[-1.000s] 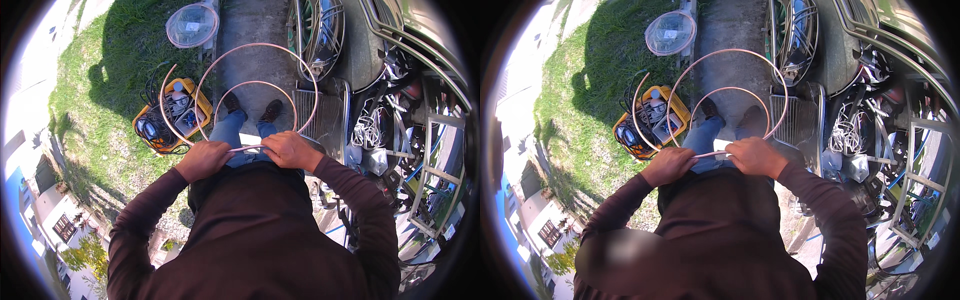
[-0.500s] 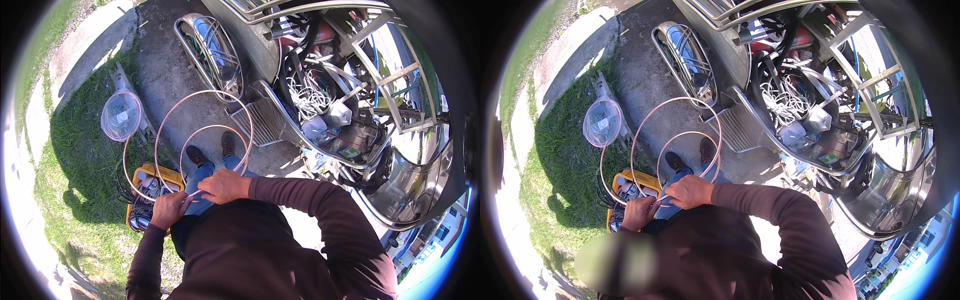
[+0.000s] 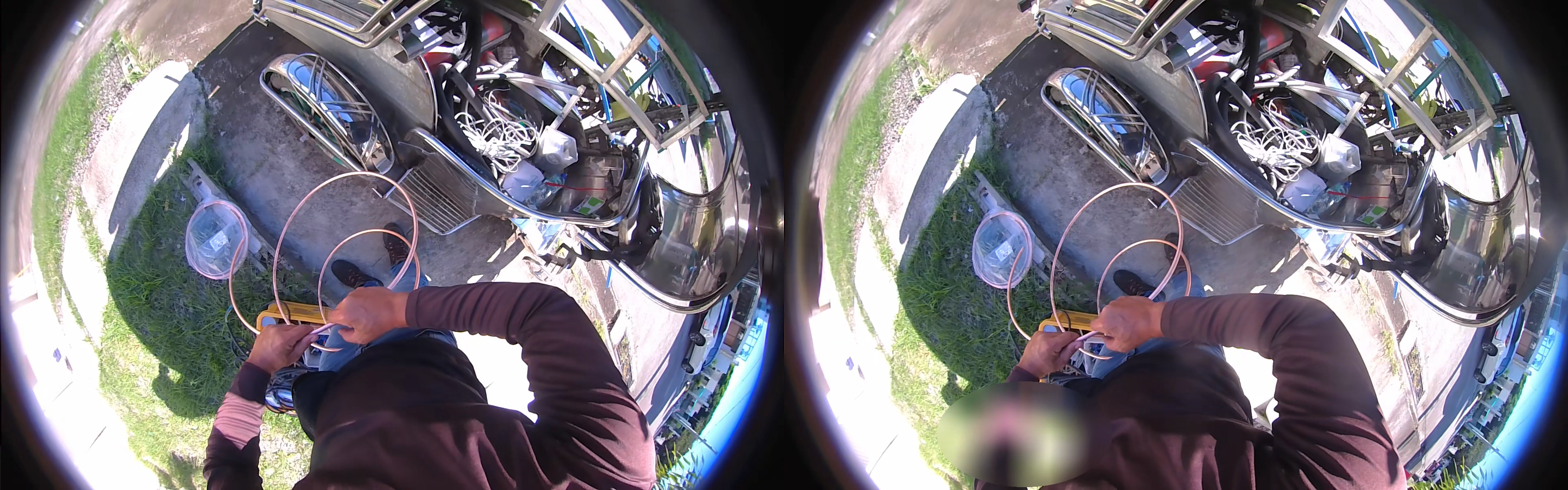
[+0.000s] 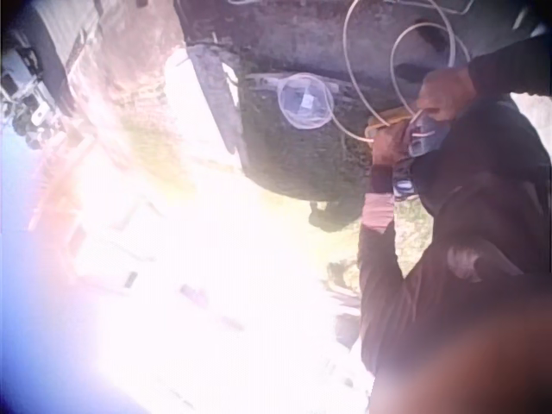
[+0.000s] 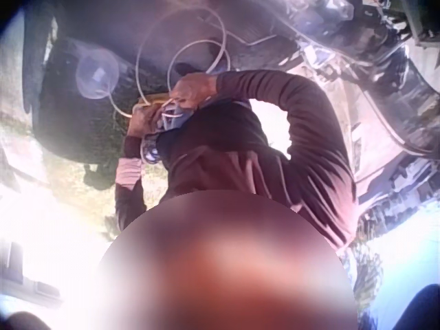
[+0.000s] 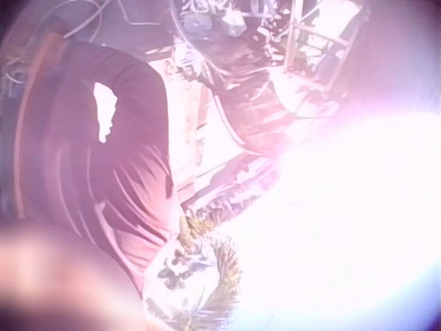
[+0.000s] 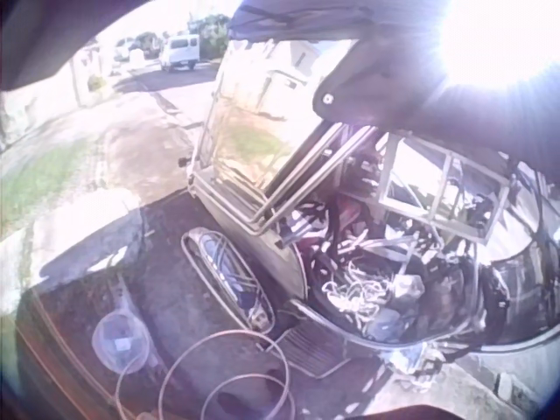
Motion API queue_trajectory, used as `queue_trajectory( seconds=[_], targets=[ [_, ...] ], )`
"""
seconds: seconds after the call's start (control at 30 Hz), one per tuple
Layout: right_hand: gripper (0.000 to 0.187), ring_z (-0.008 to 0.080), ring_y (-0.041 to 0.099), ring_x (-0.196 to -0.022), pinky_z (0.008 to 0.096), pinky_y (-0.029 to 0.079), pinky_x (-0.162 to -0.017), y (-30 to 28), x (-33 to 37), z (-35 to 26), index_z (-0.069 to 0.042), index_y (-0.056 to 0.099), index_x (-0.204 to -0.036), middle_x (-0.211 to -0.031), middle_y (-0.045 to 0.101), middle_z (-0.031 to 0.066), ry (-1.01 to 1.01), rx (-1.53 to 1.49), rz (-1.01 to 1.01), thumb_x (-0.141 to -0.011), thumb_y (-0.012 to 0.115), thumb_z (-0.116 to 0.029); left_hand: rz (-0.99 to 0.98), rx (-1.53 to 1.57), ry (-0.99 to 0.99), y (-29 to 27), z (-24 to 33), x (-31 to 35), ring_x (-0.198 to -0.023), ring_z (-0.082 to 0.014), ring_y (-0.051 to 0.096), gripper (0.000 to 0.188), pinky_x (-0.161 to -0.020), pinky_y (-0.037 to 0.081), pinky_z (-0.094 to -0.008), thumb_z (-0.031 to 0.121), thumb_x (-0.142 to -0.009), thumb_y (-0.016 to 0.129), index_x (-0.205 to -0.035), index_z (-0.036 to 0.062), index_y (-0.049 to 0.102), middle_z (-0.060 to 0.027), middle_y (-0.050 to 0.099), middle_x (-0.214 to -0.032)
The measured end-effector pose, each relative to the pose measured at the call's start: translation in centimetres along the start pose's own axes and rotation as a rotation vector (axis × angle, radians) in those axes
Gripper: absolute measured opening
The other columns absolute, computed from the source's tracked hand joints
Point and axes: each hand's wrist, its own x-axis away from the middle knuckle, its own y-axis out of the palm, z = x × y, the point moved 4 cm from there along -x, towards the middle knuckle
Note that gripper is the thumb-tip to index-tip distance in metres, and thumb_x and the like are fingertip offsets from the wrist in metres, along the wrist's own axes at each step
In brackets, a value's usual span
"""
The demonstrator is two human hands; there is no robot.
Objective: The person retrieves a coil of copper tubing from the back of a work truck and uses a tape measure to measure its length. The person then places the measured tubing back into the truck bed.
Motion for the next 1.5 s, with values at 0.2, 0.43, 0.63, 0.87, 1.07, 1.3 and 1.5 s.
queue_trajectory(
  seconds=[0.2, 0.43, 0.63, 0.87, 1.07, 1.3, 1.5],
  targets=[
    [0.021, 0.0437, 0.072, -0.077, 0.0555, 0.056, -0.07, 0.8, 0.3, -0.8, -0.005, 0.069, -0.097, -0.081, 0.072, 0.0203, -0.017, 0.053, 0.048, -0.089, 0.068, -0.024, -0.036, -0.077, 0.036, 0.0, 0.0, 0.6, -0.069, -0.0329, 0.072, 0.025, -0.06, 0.056, -0.0449, 0.033, -0.1, 0.07, -0.116, 0.0154, 0.077, -0.0088, 0.073, -0.077],
    [0.021, 0.0399, 0.071, -0.076, 0.0522, 0.055, -0.067, -0.4, 3.1, -1.3, -0.008, 0.066, -0.107, -0.085, 0.072, 0.0141, -0.022, 0.097, 0.007, -0.103, 0.061, -0.028, 0.03, -0.15, 0.063, -0.5, 1.6, 1.7, -0.064, -0.0311, 0.067, 0.024, -0.057, 0.051, -0.0468, 0.036, -0.102, 0.067, -0.094, 0.0131, 0.069, -0.0075, 0.063, -0.069],
    [0.02, 0.0382, 0.072, -0.079, 0.0505, 0.055, -0.068, 0.4, 4.0, -2.0, -0.008, 0.066, -0.111, -0.086, 0.072, 0.0128, -0.02, 0.113, 0.027, -0.102, 0.064, -0.027, 0.032, -0.175, 0.046, -0.9, 3.2, 1.9, -0.066, -0.029, 0.066, 0.024, -0.061, 0.051, -0.0449, 0.033, -0.099, 0.072, -0.092, 0.0108, 0.069, -0.0068, 0.063, -0.071],
    [0.02, 0.0355, 0.072, -0.085, 0.0485, 0.055, -0.073, -0.3, 5.2, -1.2, -0.007, 0.067, -0.103, -0.086, 0.07, 0.012, 0.029, 0.151, 0.028, -0.1, 0.067, -0.027, 0.048, -0.147, 0.008, -0.3, 3.2, 2.7, -0.072, -0.0328, 0.067, 0.029, -0.063, 0.051, -0.048, 0.035, -0.102, 0.066, -0.089, 0.009, 0.062, -0.01, 0.063, -0.075],
    [0.024, 0.0344, 0.071, -0.08, 0.0491, 0.054, -0.07, -0.3, 5.2, -0.2, -0.008, 0.065, -0.094, -0.084, 0.07, 0.0115, -0.011, 0.178, 0.076, -0.101, 0.066, -0.03, 0.009, -0.09, -0.086, 0.8, 3.4, 2.0, -0.074, -0.0343, 0.069, 0.029, -0.064, 0.053, -0.0474, 0.035, -0.103, 0.065, -0.094, 0.0075, 0.065, -0.0121, 0.066, -0.08],
    [0.031, 0.0378, 0.071, -0.07, 0.0507, 0.054, -0.063, -0.3, 4.7, 0.4, -0.009, 0.065, -0.09, -0.076, 0.071, 0.0132, 0.006, 0.216, 0.191, -0.099, 0.065, -0.038, -0.021, -0.071, -0.056, 2.8, 4.3, -1.8, -0.077, -0.0351, 0.073, 0.02, -0.064, 0.056, -0.0484, 0.027, -0.103, 0.065, -0.109, 0.0075, 0.064, -0.013, 0.071, -0.089],
    [0.026, 0.0305, 0.07, -0.094, 0.0492, 0.054, -0.082, -0.7, 4.4, 0.8, -0.01, 0.065, -0.093, -0.091, 0.07, 0.0082, 0.086, 0.259, 0.14, -0.097, 0.07, -0.035, -0.021, -0.034, -0.111, 2.4, 2.3, -2.6, -0.077, -0.0386, 0.072, 0.018, -0.063, 0.055, -0.0501, 0.026, -0.104, 0.065, -0.106, 0.0081, 0.067, -0.016, 0.071, -0.085]
  ],
)
